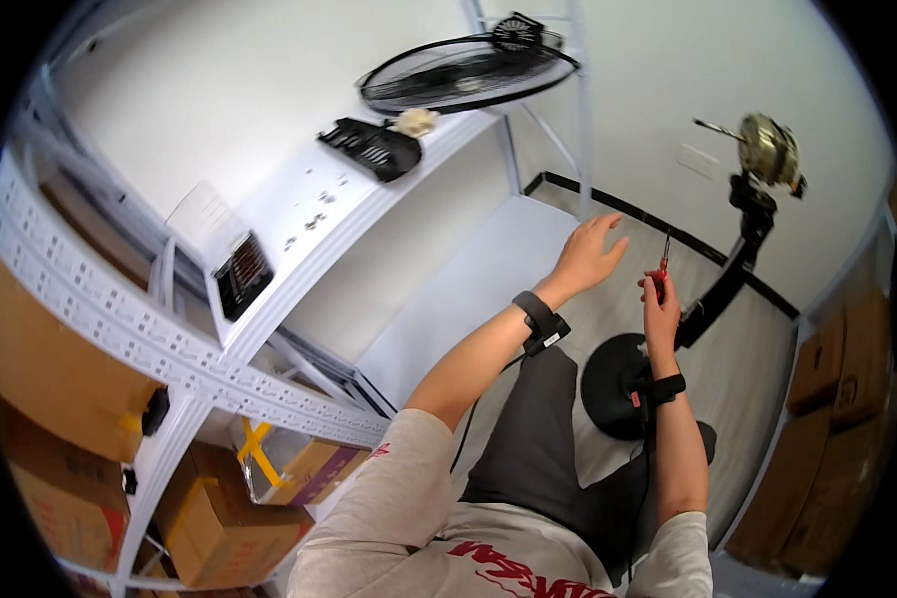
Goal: The person disassembles a black electronic device, removes a motor assembly, and uses a screwdriver to manipulate internal components and wires. They then reassemble the device and continue adjusting internal wiring.
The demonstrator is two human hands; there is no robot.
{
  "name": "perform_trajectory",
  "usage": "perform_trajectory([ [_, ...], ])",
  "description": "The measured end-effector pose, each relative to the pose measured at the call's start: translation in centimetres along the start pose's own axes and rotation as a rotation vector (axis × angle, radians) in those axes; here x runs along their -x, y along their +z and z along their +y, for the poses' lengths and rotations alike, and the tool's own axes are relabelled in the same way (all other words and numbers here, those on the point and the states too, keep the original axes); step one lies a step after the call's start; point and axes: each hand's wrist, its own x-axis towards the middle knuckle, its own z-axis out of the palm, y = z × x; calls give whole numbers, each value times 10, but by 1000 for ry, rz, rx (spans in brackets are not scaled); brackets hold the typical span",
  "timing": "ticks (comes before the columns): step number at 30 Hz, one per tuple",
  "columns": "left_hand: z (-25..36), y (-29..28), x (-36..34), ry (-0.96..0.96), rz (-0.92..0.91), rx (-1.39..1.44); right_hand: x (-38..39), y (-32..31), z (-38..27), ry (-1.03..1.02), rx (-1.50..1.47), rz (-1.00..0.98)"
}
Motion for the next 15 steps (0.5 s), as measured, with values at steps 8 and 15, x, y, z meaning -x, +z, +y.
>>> perform_trajectory([
  [8,-1,-159,-10,191,245,-529,-29,78,-50,32,-142,-248],
  [15,-5,-264,-7,268,381,-941,-19,120,-67,100,-188,-381],
])
